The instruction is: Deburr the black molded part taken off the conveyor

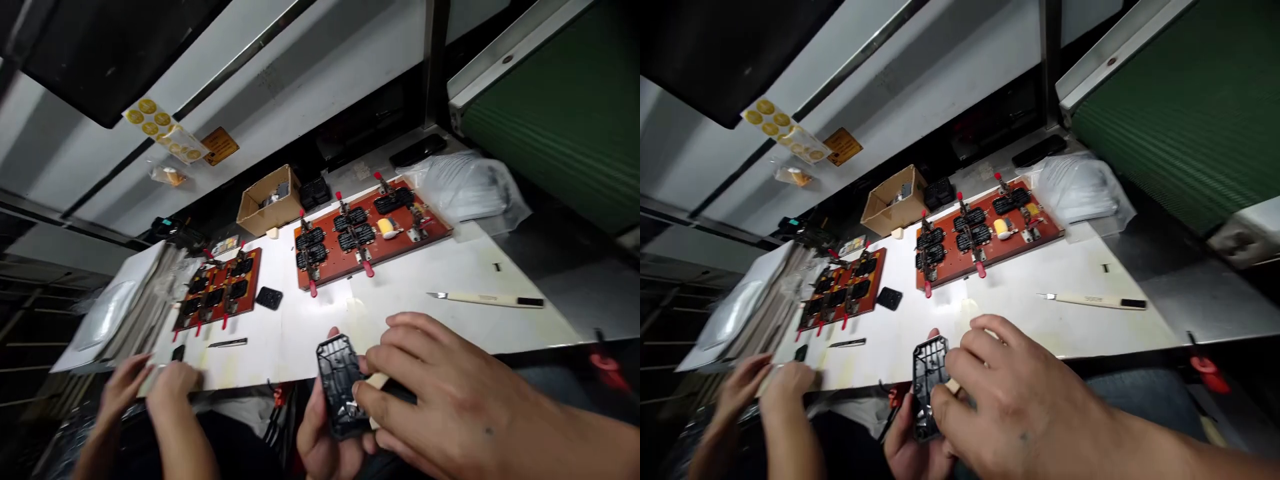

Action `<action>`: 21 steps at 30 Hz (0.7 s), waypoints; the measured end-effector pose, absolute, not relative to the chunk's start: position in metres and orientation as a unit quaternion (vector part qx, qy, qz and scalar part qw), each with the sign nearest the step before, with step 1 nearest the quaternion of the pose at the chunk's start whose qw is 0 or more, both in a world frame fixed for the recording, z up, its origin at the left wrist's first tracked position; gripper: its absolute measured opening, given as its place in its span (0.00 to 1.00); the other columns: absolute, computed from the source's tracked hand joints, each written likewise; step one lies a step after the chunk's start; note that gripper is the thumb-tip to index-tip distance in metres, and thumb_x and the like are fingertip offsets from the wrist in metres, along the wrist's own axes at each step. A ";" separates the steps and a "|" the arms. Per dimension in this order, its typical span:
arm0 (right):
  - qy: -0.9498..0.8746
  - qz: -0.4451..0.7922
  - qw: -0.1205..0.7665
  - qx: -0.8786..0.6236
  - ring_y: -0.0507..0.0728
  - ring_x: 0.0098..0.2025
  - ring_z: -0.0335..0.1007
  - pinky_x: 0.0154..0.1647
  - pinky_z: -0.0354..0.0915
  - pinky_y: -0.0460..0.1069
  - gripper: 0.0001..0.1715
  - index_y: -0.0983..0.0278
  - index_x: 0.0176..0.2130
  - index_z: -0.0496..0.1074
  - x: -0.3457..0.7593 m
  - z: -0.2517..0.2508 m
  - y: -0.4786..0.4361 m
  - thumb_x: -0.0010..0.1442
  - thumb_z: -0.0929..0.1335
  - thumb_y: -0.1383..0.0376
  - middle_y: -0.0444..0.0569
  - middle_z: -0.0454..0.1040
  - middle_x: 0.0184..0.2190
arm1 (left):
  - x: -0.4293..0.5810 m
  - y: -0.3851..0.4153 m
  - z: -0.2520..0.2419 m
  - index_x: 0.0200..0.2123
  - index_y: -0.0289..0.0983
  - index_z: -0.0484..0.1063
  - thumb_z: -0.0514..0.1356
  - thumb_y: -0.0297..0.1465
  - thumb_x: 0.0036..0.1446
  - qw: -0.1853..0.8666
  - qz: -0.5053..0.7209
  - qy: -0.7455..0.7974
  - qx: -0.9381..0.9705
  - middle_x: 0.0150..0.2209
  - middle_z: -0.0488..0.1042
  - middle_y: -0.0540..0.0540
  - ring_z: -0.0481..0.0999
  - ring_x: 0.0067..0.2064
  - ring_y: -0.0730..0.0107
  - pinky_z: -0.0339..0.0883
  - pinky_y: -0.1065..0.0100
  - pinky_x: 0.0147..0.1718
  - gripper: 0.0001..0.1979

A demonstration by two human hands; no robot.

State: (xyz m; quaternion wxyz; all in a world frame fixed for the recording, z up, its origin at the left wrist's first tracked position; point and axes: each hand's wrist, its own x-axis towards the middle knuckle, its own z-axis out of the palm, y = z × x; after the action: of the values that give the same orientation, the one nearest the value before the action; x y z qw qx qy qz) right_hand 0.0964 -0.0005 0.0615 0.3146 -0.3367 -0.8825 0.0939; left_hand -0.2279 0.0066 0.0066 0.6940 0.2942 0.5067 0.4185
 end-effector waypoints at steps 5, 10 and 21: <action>-0.825 0.097 0.231 -0.507 0.66 0.57 0.68 0.67 0.61 0.69 0.19 0.60 0.60 0.75 0.185 0.005 0.035 0.73 0.66 0.59 0.55 0.75 0.53 | -0.132 -0.028 -0.020 0.71 0.46 0.58 0.56 0.36 0.71 0.766 0.442 0.424 0.194 0.53 0.77 0.34 0.77 0.35 0.66 0.68 0.78 0.14 0.27; -0.752 0.045 0.124 -0.646 0.73 0.64 0.64 0.68 0.53 0.80 0.21 0.57 0.59 0.78 0.276 -0.070 0.072 0.73 0.65 0.59 0.58 0.75 0.57 | -0.103 -0.030 -0.014 0.74 0.48 0.46 0.54 0.29 0.70 0.779 0.426 0.421 0.185 0.50 0.76 0.35 0.73 0.32 0.69 0.64 0.80 0.13 0.34; -0.833 0.055 0.160 -0.526 0.66 0.49 0.79 0.50 0.74 0.60 0.24 0.57 0.52 0.80 0.240 -0.103 0.030 0.62 0.64 0.73 0.54 0.81 0.46 | -0.099 -0.028 -0.015 0.74 0.64 0.42 0.64 0.29 0.62 0.710 0.476 0.417 0.308 0.55 0.72 0.41 0.78 0.39 0.65 0.66 0.77 0.19 0.47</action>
State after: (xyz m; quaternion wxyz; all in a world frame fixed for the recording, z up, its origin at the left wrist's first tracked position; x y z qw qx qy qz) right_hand 0.2403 0.0302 -0.1033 0.1601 -0.5262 -0.8333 0.0553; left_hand -0.0987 -0.0284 -0.0153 0.7101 0.3082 0.4170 0.4763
